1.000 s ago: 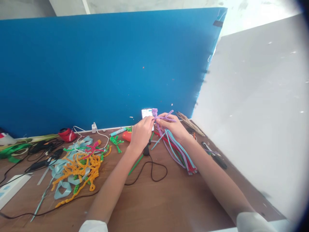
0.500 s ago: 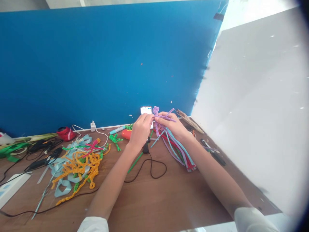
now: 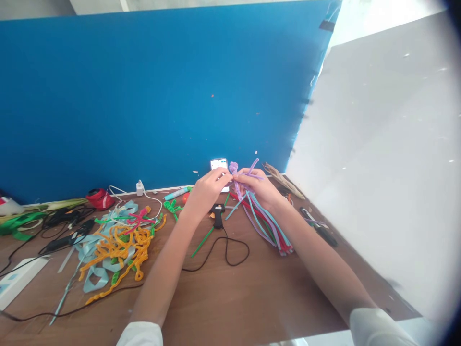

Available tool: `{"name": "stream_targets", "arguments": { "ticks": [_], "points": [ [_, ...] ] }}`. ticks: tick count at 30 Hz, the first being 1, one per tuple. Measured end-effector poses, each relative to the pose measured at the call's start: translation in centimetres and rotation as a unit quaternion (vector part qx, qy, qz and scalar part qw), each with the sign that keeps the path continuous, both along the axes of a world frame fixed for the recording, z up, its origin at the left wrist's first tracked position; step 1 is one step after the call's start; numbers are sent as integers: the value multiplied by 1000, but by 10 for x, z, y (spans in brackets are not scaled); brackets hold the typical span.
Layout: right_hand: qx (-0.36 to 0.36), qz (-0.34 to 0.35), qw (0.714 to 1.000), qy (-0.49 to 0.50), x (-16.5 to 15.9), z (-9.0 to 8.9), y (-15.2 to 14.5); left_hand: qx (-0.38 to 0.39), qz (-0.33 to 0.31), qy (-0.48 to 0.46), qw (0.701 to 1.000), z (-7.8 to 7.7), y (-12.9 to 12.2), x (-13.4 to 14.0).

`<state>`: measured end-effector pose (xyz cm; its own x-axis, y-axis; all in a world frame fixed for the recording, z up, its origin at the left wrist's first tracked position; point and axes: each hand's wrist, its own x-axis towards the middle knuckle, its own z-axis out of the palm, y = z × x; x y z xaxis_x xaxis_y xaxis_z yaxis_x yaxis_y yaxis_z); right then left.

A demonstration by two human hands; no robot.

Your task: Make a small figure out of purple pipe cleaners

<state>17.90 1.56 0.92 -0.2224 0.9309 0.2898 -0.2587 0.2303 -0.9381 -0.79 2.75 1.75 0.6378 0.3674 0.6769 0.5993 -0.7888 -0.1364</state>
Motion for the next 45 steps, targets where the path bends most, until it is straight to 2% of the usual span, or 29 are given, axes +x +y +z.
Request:
{"name": "stream_targets", "arguments": {
  "ticks": [5,8,11,15,17,22,25,27,32,35,40,43,45],
  "points": [
    [-16,12,1000,3,-3,4,-4,70,15,48,996,3,5,-8],
    [-33,39,999,16,-3,5,-4,75,10,39,996,2,11,-12],
    [-52,53,997,29,1,2,0,50,1,7,999,1,15,-15],
    [-103,38,991,76,8,-5,10,-37,-35,-56,997,5,9,-15],
    [-132,36,986,95,10,-6,14,-49,-44,-47,997,7,5,-14],
    [-160,67,977,124,6,-3,11,56,-26,-17,998,1,6,-9],
    [-150,74,980,106,2,1,5,108,-12,-38,993,-6,8,-5],
    [-119,81,986,79,1,2,1,125,-1,-49,991,-9,7,-3],
    [-32,74,996,31,-3,2,-4,119,43,-94,987,-11,6,2],
    [32,51,998,-5,-6,2,-7,73,51,-166,982,-10,4,7],
    [146,-5,983,-109,-2,1,-7,-98,33,-253,962,0,-7,12],
    [239,-58,944,-219,5,-1,-2,-229,6,-284,931,5,-9,12],
    [304,-101,894,-313,11,-1,0,-344,-35,-320,882,6,-8,11]
  ]
}}
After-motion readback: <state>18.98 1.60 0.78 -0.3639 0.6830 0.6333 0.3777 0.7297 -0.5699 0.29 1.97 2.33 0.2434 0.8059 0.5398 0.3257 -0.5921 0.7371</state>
